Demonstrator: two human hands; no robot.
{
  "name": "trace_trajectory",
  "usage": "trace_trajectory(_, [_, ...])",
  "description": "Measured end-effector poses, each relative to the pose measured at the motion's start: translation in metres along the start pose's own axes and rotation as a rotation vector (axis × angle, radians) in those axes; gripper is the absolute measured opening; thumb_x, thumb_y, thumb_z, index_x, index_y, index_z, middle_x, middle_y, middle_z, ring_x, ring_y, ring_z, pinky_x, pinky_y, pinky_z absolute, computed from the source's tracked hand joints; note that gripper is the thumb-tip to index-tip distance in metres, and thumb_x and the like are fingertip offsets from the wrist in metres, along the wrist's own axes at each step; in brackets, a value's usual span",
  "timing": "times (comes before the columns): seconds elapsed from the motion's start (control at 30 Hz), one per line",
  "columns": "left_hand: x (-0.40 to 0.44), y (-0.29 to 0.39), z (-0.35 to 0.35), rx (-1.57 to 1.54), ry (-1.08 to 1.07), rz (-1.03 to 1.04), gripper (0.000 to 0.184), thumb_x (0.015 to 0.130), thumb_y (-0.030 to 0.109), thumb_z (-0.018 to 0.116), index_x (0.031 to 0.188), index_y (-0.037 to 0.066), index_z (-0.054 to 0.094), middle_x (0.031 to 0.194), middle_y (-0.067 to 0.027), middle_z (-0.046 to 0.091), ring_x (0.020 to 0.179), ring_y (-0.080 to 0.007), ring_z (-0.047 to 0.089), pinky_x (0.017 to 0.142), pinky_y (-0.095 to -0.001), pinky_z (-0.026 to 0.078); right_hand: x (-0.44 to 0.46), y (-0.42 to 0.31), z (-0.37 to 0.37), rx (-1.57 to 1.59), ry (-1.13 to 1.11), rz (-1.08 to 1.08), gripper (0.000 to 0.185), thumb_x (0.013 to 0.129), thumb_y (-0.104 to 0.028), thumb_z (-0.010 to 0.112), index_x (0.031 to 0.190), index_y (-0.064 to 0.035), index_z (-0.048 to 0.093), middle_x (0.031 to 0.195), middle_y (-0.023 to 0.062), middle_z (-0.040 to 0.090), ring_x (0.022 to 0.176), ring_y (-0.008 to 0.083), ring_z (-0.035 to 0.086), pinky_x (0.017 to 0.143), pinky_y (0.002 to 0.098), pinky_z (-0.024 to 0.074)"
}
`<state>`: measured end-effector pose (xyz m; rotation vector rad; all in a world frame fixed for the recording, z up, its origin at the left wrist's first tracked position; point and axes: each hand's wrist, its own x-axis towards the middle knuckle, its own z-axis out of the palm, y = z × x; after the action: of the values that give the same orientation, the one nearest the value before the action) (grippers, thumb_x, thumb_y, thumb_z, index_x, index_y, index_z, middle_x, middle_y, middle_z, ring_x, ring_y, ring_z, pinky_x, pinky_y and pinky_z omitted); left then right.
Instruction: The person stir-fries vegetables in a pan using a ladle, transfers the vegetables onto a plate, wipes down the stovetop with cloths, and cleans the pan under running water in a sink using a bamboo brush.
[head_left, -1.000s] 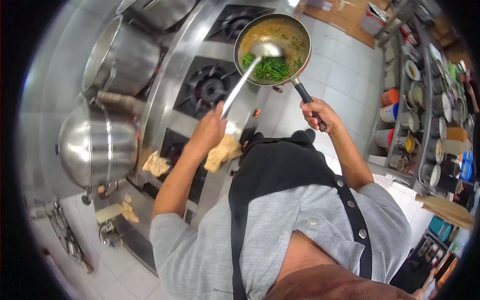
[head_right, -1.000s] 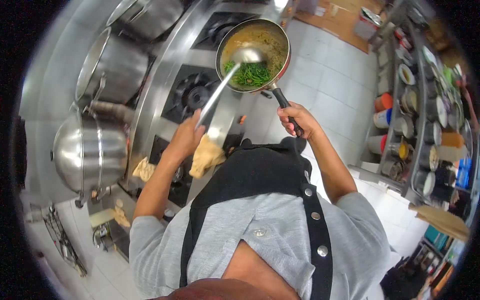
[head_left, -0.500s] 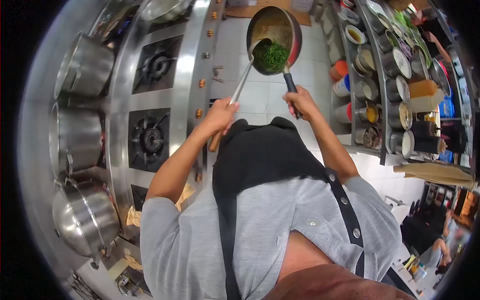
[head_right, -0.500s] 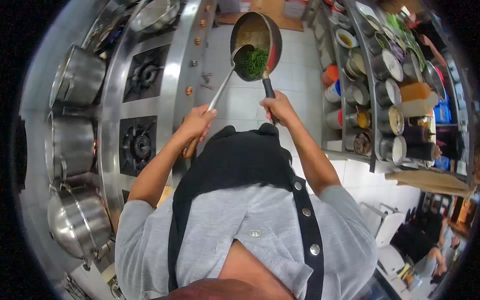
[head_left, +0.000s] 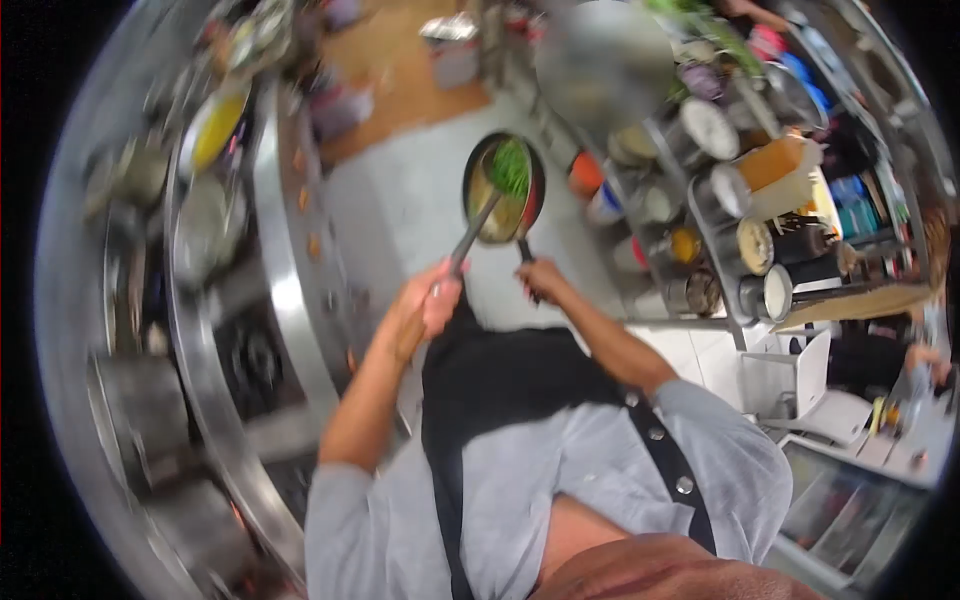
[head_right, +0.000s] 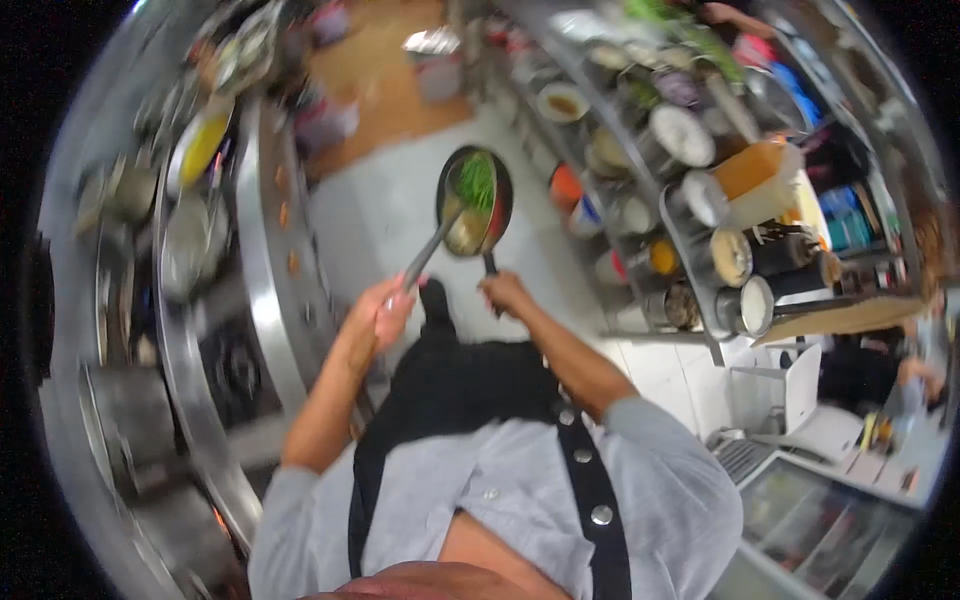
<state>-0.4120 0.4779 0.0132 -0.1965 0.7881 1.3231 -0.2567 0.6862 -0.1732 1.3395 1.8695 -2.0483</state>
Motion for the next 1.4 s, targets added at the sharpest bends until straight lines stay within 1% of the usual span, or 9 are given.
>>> trace_trajectory(0.07, [0.021,0.044,0.010,-0.128,-0.105,0.010,0.042,0.100,0.033,0.042,0.130,0.004,0.042,0.067,0.0016,0.044,0.037,-0.0030,0.035,0.026,-0.0199,0.031,-0.021,-0.070,-0.008,0.391,-0.112,0.056,0.016,0.077,-0.013,0.064,0.076,-0.0053,0.050,0.058,0.0027,0.049,0.042,0.0129,0.049,0.037,0.0313,0.0410])
trace_trajectory(0.23, [0.058,0.164,0.052,0.001,-0.216,-0.006,0.038,0.100,0.030,0.043,0.125,0.002,0.044,0.067,0.0004,0.044,0.038,-0.0026,0.035,0.026,-0.0196,0.031,0.001,-0.188,-0.026,0.626,-0.093,-0.045,0.017,0.081,-0.015,0.062,0.076,-0.0073,0.048,0.059,0.0009,0.049,0.040,0.0099,0.047,0.033,0.0267,0.0395])
trace_trajectory(0.33, [0.083,0.239,0.093,0.088,-0.313,-0.032,0.041,0.101,0.031,0.040,0.129,0.001,0.040,0.067,-0.0002,0.044,0.038,-0.0033,0.036,0.026,-0.0200,0.032,0.014,-0.263,-0.050,0.651,-0.035,-0.154,0.017,0.082,-0.016,0.062,0.079,-0.0077,0.048,0.061,0.0002,0.050,0.040,0.0086,0.047,0.032,0.0246,0.0389])
trace_trajectory(0.57, [0.183,0.357,0.186,-0.001,-0.619,-0.136,0.046,0.103,0.032,0.033,0.134,-0.001,0.034,0.072,-0.0029,0.044,0.038,-0.0078,0.039,0.026,-0.0232,0.036,0.024,-0.397,-0.146,0.569,0.355,-0.330,0.018,0.080,-0.015,0.063,0.086,-0.0067,0.048,0.064,0.0010,0.051,0.041,0.0080,0.048,0.031,0.0250,0.0376])
trace_trajectory(0.8, [0.286,0.402,0.236,0.063,-0.680,-0.145,0.044,0.102,0.029,0.034,0.135,0.000,0.035,0.072,-0.0045,0.044,0.038,-0.0078,0.038,0.026,-0.0233,0.035,0.056,-0.409,-0.269,0.463,0.634,-0.385,0.020,0.078,-0.015,0.064,0.087,-0.0058,0.048,0.063,0.0019,0.051,0.041,0.0096,0.047,0.032,0.0263,0.0363])
trace_trajectory(0.93, [0.318,0.422,0.238,0.280,-0.439,-0.081,0.041,0.101,0.028,0.040,0.131,0.001,0.040,0.070,-0.0018,0.044,0.037,-0.0051,0.035,0.026,-0.0211,0.033,0.064,-0.408,-0.309,0.411,0.708,-0.355,0.018,0.079,-0.016,0.064,0.086,-0.0056,0.051,0.063,0.0007,0.051,0.041,0.0100,0.047,0.032,0.0270,0.0361])
trace_trajectory(1.2, [0.345,0.468,0.242,0.883,-0.121,-0.015,0.035,0.095,0.027,0.052,0.122,0.005,0.050,0.064,0.0001,0.046,0.036,-0.0048,0.036,0.027,-0.0200,0.029,0.075,-0.411,-0.319,0.503,0.862,-0.370,0.017,0.080,-0.015,0.064,0.086,-0.0047,0.052,0.063,0.0014,0.051,0.042,0.0100,0.047,0.034,0.0261,0.0362])
trace_trajectory(1.3, [0.355,0.482,0.238,0.991,-0.085,-0.012,0.027,0.093,0.027,0.056,0.108,0.005,0.051,0.062,0.0004,0.047,0.037,-0.0068,0.040,0.029,-0.0235,0.031,0.073,-0.423,-0.310,0.550,0.867,-0.367,0.017,0.080,-0.015,0.064,0.087,-0.0047,0.052,0.063,0.0012,0.051,0.042,0.0097,0.047,0.034,0.0253,0.0363])
trace_trajectory(1.4, [0.360,0.494,0.240,1.051,-0.075,0.004,0.025,0.092,0.024,0.057,0.106,0.004,0.051,0.062,0.0004,0.047,0.037,-0.0069,0.040,0.029,-0.0240,0.031,0.079,-0.422,-0.304,0.605,0.871,-0.362,0.018,0.080,-0.015,0.063,0.089,-0.0045,0.052,0.063,0.0009,0.050,0.042,0.0092,0.046,0.034,0.0242,0.0358])
